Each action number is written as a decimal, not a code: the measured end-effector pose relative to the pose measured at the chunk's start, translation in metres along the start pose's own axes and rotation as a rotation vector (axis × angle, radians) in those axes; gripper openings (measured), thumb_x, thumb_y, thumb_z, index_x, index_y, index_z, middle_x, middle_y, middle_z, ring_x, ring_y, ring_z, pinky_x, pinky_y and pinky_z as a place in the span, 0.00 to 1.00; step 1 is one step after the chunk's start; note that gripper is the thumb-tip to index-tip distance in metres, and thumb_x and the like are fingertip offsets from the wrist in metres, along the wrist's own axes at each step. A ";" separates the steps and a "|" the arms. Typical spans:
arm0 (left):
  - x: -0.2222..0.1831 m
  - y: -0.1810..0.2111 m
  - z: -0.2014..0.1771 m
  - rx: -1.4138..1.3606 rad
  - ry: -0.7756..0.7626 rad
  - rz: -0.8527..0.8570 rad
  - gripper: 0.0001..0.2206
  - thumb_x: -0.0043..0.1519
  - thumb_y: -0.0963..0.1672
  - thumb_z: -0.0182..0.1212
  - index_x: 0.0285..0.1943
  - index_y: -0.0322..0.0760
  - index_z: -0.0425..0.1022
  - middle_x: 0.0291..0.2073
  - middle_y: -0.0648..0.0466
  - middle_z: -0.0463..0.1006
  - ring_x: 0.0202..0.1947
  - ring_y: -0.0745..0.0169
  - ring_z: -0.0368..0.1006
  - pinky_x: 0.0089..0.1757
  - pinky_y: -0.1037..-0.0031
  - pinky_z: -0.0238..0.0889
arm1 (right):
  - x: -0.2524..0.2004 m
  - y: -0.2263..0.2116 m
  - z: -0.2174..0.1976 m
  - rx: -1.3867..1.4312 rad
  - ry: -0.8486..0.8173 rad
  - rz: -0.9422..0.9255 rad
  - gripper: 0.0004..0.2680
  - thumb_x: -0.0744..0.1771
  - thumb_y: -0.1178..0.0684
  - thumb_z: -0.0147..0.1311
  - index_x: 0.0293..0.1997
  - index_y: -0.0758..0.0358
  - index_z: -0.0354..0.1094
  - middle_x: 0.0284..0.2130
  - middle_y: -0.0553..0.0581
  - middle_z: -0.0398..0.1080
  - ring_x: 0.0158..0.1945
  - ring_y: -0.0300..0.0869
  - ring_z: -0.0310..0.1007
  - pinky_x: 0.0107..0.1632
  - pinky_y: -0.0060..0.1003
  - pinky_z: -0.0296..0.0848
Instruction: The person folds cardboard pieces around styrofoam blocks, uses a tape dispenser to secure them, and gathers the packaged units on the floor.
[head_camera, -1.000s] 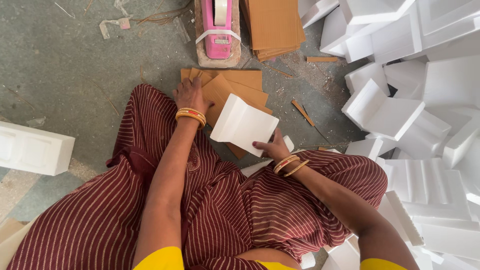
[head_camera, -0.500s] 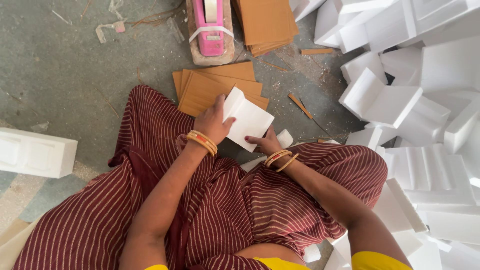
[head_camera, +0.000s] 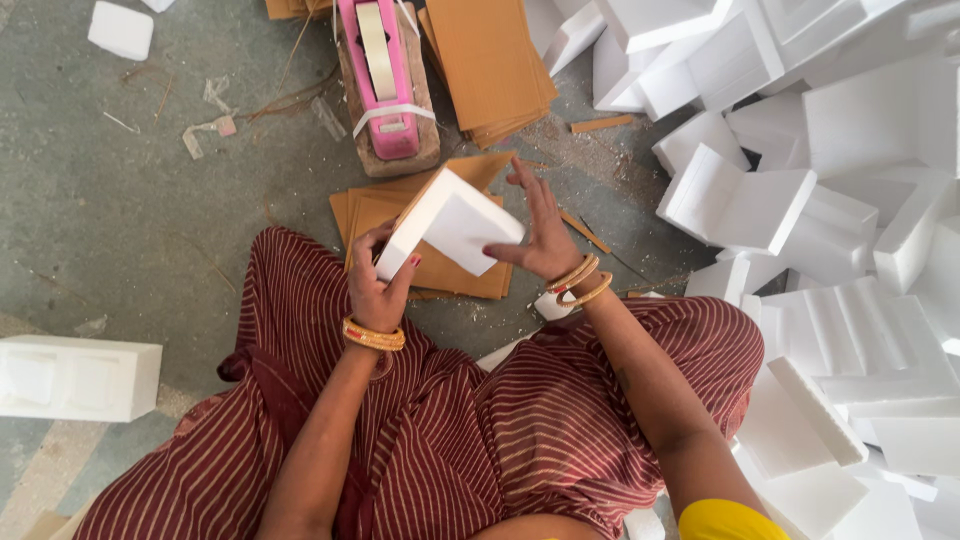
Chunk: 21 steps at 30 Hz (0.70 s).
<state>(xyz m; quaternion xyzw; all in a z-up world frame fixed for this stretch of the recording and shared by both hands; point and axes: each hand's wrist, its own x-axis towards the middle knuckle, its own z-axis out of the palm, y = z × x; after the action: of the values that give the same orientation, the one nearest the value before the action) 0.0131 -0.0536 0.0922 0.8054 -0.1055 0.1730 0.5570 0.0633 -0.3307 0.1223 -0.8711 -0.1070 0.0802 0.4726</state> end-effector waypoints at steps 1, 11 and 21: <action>-0.003 -0.005 -0.002 0.116 -0.026 0.054 0.19 0.66 0.44 0.63 0.62 0.29 0.64 0.57 0.40 0.76 0.53 0.47 0.77 0.51 0.60 0.72 | 0.004 0.001 -0.002 -0.022 0.011 -0.095 0.51 0.55 0.41 0.75 0.81 0.57 0.32 0.72 0.72 0.51 0.76 0.61 0.49 0.76 0.58 0.48; -0.012 -0.019 -0.004 0.290 -0.055 0.119 0.17 0.64 0.44 0.60 0.57 0.28 0.65 0.58 0.42 0.76 0.55 0.42 0.74 0.54 0.58 0.68 | 0.007 -0.018 -0.034 -0.297 -0.153 -0.096 0.42 0.58 0.31 0.69 0.75 0.59 0.46 0.63 0.69 0.62 0.67 0.64 0.58 0.68 0.62 0.49; 0.006 -0.016 0.004 0.287 0.171 0.148 0.22 0.62 0.45 0.70 0.54 0.31 0.60 0.55 0.42 0.77 0.52 0.47 0.74 0.53 0.58 0.67 | -0.029 -0.050 0.005 -0.290 0.206 -0.268 0.23 0.68 0.47 0.57 0.72 0.61 0.58 0.47 0.62 0.74 0.47 0.56 0.77 0.49 0.46 0.76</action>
<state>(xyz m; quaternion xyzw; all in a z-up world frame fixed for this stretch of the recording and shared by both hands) 0.0248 -0.0512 0.0794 0.8490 -0.0909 0.2944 0.4292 0.0281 -0.3077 0.1623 -0.9115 -0.1833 -0.0890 0.3572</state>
